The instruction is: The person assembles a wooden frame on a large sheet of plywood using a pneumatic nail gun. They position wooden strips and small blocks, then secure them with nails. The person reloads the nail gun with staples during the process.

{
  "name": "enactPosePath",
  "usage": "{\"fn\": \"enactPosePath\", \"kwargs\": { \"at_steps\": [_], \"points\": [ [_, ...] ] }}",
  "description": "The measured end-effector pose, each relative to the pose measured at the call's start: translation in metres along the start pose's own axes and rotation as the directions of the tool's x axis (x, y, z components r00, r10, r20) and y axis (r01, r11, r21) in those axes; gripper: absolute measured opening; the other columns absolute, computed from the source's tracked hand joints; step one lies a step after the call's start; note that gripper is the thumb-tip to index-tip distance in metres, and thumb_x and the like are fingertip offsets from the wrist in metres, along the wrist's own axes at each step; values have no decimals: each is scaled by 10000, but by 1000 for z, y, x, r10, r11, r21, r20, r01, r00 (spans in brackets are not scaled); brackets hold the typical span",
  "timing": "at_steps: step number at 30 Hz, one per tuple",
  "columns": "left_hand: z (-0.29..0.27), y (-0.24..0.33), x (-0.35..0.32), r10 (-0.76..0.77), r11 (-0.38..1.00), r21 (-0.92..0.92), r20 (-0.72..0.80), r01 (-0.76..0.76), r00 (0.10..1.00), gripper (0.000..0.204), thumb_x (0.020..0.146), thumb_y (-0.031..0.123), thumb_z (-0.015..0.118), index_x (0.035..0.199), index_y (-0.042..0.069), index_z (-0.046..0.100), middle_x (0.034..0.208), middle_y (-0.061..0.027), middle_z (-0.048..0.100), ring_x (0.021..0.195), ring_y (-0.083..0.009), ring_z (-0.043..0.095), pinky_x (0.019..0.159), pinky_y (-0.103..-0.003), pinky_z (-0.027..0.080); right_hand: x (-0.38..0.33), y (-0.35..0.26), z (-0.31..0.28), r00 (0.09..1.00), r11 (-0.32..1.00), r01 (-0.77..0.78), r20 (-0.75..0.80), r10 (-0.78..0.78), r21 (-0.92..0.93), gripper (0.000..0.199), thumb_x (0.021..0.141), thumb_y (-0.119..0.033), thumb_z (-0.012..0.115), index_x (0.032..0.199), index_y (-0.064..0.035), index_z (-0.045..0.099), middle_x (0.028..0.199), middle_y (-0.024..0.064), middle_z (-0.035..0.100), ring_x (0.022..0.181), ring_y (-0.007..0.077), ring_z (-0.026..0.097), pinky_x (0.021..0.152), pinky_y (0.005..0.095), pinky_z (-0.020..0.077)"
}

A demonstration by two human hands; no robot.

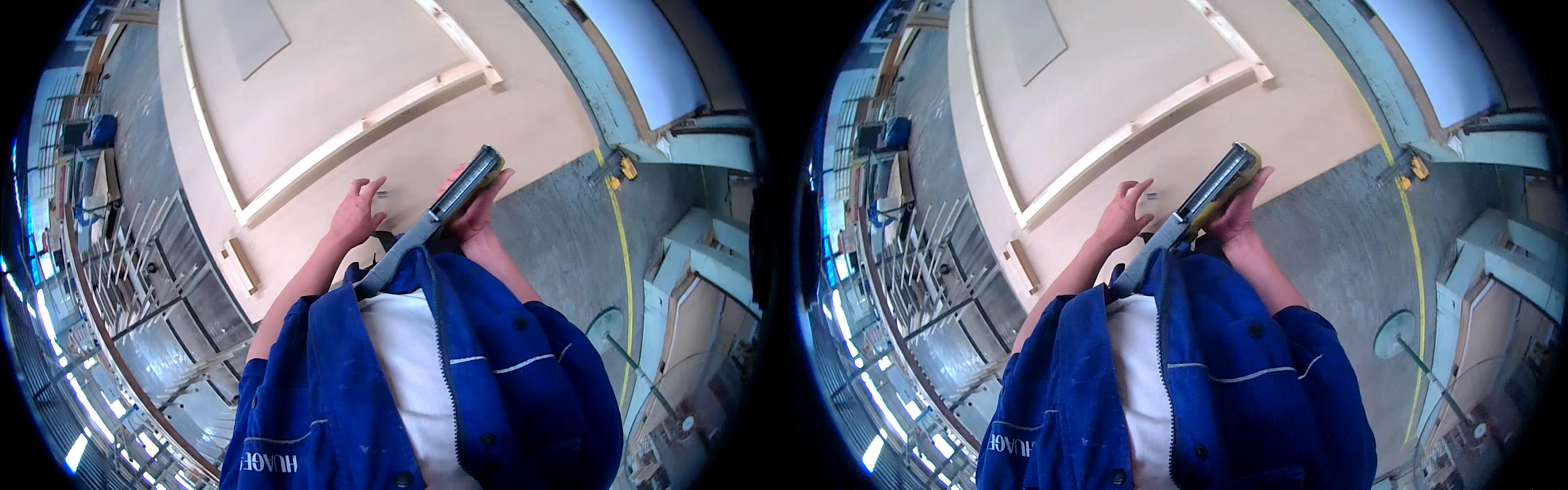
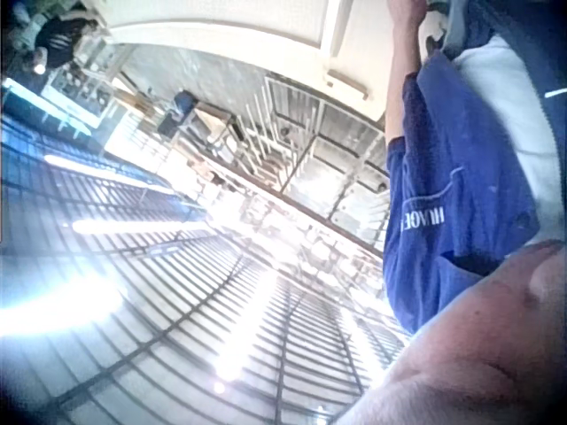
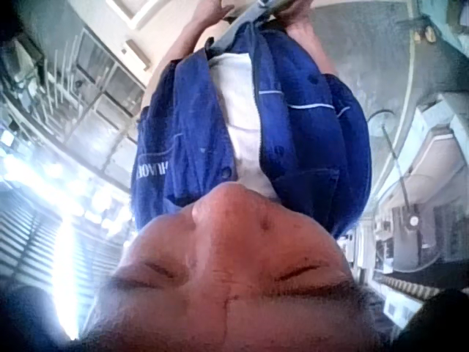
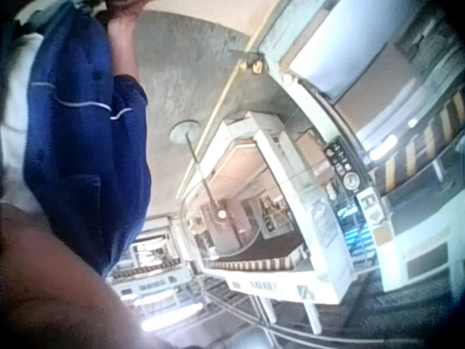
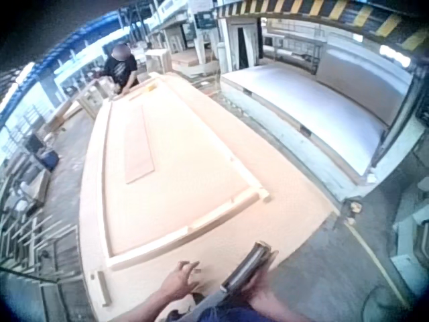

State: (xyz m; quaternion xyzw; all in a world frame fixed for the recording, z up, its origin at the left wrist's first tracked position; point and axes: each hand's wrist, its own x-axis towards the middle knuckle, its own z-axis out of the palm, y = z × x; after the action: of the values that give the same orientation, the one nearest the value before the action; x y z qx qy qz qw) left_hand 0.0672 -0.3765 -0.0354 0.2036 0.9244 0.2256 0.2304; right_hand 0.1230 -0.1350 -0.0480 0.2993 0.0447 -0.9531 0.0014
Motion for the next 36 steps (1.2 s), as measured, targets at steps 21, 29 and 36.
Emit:
{"fn": "enactPosePath", "kwargs": {
  "at_steps": [21,29,36],
  "points": [
    [-95,86,-43,156,567,-812,269,137,950,558,978,368,709,1367,-16,597,1209,-99,675,1162,-172,600,1049,-341,441,8,-20,19,992,994,109,73,-107,-17,883,669,-997,493,949,-170,626,820,8,661,747,192,668,677,352,578],
    [-81,100,-51,-163,560,-824,-12,83,987,252,996,170,682,1169,-8,722,989,-58,713,877,-100,624,803,-257,497,11,-12,40,969,997,-78,239,70,26,936,705,-1002,413,1041,-166,667,885,27,712,824,206,708,768,396,601],
    [-90,99,-45,-209,453,-890,-168,-56,963,428,1061,354,524,1104,-31,706,950,-79,681,906,-158,639,808,-302,505,6,-8,61,962,997,-28,270,46,-73,922,741,-1002,355,1022,-180,664,833,8,686,767,176,657,767,379,556]
  ]
}}
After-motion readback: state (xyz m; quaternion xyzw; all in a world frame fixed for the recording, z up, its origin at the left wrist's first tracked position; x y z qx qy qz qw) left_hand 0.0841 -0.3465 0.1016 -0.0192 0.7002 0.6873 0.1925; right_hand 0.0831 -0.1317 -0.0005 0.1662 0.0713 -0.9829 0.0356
